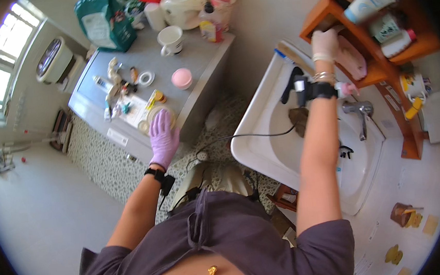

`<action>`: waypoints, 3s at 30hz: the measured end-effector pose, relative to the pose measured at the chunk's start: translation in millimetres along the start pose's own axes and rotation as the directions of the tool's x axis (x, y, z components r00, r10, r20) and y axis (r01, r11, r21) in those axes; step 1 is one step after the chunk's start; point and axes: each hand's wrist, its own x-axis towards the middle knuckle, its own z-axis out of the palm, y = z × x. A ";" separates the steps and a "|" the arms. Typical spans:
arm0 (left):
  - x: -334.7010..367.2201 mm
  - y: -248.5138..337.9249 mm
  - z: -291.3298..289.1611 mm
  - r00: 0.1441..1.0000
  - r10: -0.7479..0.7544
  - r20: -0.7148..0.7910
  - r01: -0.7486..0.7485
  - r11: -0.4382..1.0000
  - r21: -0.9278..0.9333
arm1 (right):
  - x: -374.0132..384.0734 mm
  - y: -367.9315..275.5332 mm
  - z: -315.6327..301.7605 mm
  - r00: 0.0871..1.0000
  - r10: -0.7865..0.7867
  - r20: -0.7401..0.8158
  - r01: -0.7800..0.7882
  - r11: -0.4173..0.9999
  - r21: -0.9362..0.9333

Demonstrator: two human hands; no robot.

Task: The person organizes various toiletries and small containers in a bathroom. They pick up bottles and jars from the countertop, open and close lids, and place items into a wall-mounted cabinet and a drawer under the sink. The person also handles a mop handle near the end of the clip.

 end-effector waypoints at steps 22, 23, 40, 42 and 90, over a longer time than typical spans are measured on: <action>-1.1 -4.8 9.7 0.992 0.096 -0.082 -0.092 0.994 0.054 | -314.9 -143.4 164.8 0.664 -0.569 0.484 0.487 0.821 0.296; -1.0 -4.7 9.5 0.992 0.096 -0.078 -0.091 0.994 0.063 | -313.8 -143.5 163.0 0.617 -0.630 0.472 0.544 0.775 0.323; -1.1 -0.7 3.2 0.996 0.086 -0.015 -0.085 0.995 0.046 | -210.5 -66.1 -16.0 0.897 -0.416 -0.148 0.420 0.700 0.578; -0.3 1.8 1.5 0.998 0.060 0.018 -0.060 0.997 0.042 | -180.3 -46.1 -41.2 0.938 -0.280 -0.205 0.346 0.735 0.583; -0.4 -3.4 8.2 0.998 0.046 -0.048 -0.045 0.999 0.021 | -26.6 5.7 -37.4 0.989 -0.124 -0.078 0.110 0.980 -0.165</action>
